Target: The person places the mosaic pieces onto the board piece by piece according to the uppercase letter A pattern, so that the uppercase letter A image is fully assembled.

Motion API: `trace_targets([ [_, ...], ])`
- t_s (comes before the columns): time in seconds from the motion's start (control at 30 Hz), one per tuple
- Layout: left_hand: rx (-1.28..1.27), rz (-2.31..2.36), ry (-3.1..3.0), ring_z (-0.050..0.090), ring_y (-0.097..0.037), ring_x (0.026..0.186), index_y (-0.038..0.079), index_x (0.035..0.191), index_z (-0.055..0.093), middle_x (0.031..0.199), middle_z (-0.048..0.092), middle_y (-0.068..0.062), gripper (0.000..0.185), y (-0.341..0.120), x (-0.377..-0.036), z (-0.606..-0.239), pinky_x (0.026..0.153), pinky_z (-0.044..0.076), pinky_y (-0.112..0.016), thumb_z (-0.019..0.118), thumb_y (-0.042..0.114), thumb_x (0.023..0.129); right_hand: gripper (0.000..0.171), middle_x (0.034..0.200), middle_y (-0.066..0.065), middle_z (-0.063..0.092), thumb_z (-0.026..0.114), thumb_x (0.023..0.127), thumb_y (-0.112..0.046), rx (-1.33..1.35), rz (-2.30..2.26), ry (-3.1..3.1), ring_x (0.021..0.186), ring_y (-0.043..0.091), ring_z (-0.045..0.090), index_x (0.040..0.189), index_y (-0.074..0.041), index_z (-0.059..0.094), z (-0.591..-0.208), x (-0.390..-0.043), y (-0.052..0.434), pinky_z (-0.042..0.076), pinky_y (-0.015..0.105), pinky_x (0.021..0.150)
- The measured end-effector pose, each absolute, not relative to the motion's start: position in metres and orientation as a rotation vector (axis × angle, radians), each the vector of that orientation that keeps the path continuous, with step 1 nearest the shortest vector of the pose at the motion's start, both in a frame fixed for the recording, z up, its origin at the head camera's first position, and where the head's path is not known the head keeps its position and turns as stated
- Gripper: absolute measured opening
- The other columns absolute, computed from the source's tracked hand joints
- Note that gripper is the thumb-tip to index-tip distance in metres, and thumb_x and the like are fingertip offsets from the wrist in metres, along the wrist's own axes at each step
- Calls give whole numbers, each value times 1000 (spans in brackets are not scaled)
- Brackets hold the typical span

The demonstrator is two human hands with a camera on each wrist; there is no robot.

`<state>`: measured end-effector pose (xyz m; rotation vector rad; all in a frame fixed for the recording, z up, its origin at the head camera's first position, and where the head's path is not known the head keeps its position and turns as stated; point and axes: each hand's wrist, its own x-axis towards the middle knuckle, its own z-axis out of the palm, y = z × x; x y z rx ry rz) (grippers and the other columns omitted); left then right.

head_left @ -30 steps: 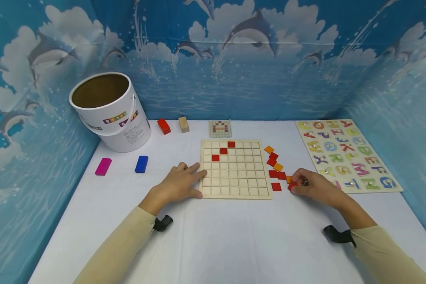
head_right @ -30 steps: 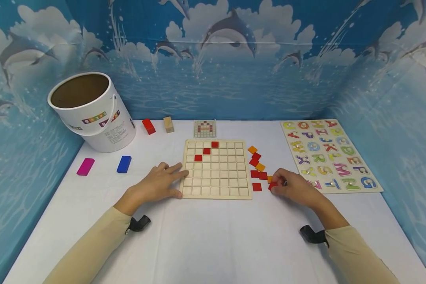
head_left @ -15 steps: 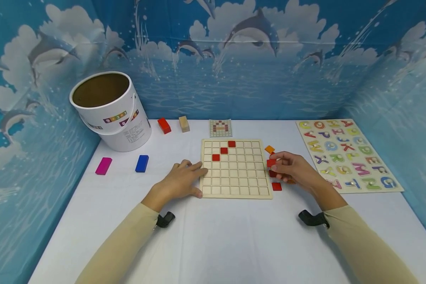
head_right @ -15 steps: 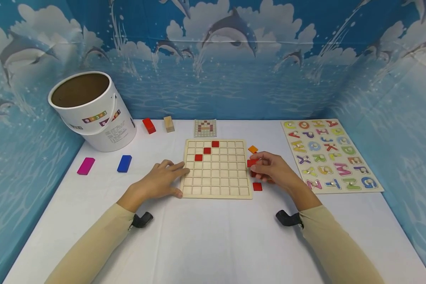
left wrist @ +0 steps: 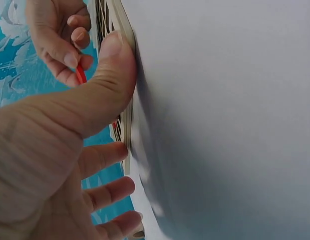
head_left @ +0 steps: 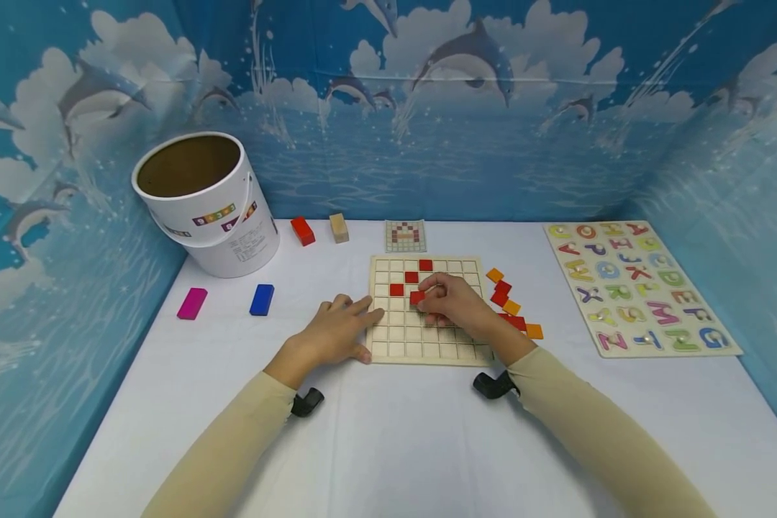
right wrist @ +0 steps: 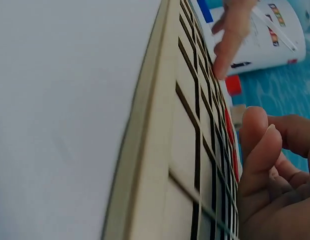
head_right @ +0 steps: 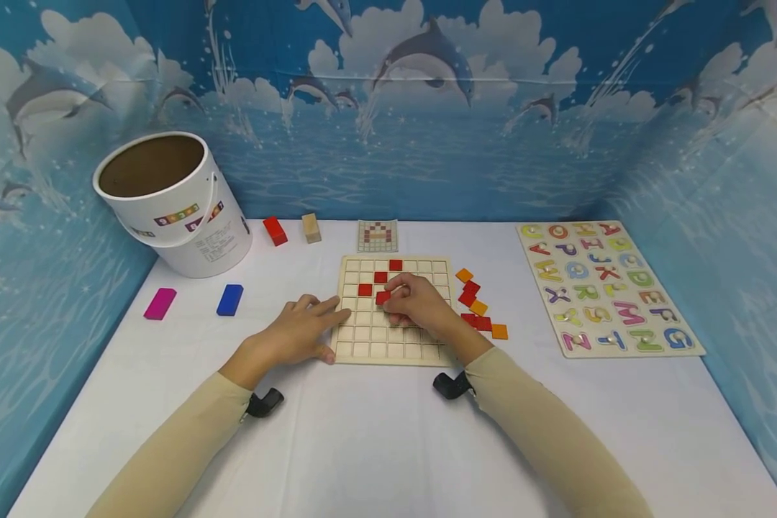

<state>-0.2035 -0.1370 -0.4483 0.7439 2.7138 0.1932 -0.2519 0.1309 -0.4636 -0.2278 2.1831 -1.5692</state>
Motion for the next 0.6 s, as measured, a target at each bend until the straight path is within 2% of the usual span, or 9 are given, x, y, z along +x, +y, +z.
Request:
trace_targets([
  [0.17,727,190,2705,30,-33,145,27,160,37,169,24,-8,91,-137,-205,-449,111,31,-55,79,52,83,27,81,10,65,69,97,-17,-349,-1351,2362,58,21,63,121,-9,60,-465,-254,105,49,29,55],
  [0.27,730,196,2699,31,-33,144,27,160,37,169,23,-8,91,-136,-205,-449,110,31,-55,79,51,83,24,72,8,60,70,95,-16,-395,-1216,2474,53,19,59,118,-10,63,-465,-256,96,45,30,57],
  [0.6,715,187,2683,31,-33,145,28,160,37,169,22,-10,89,-134,-204,-448,111,30,-56,78,49,83,24,81,6,60,70,94,-16,-418,-1087,2616,62,18,54,117,-11,65,-460,-256,95,44,31,60],
])
